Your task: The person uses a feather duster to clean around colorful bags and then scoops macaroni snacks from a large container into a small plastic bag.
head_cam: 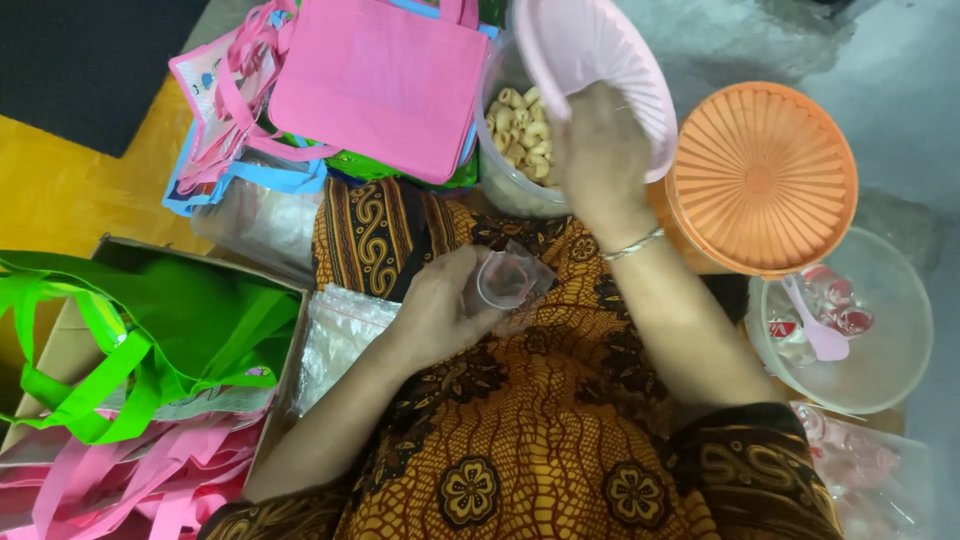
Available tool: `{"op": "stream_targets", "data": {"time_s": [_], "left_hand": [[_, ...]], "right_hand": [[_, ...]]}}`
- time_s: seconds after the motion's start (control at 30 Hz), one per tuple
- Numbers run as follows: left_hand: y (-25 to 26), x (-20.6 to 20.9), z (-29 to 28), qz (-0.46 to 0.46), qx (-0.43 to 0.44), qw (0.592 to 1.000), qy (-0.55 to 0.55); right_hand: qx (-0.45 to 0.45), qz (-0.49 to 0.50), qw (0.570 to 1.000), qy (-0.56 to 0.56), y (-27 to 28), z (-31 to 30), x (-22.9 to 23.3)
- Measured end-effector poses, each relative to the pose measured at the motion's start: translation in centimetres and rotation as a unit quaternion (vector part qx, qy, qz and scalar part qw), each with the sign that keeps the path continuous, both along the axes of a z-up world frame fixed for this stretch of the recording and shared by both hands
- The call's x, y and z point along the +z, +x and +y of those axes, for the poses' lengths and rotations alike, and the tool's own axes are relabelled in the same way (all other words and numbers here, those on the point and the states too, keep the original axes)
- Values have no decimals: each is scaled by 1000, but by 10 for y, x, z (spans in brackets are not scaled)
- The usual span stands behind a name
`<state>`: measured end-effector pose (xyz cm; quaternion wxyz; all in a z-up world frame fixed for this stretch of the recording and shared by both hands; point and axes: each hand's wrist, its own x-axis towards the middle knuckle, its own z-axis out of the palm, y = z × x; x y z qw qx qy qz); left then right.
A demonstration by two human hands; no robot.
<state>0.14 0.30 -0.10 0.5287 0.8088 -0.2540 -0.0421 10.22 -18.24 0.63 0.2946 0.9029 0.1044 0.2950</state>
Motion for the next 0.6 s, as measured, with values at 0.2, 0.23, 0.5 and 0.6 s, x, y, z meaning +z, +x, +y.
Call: {"op": "stream_targets", "data": {"time_s": [0.2,0.23,0.5,0.6], "left_hand": [[1,0,-2,-14,3,1000,-6],[1,1,-2,-15,4,1000,-5],[4,0,-15,24,-22,999,28],[2,0,-20,18,-36,999,20]], "right_hand": [[125,-38,930,344,-45,-37,51],[190,-105,927,307,-51,-47,52],[124,-91,959,239,-73,-134,-17],[79,-23,969,231,-88,-146,-37]]}}
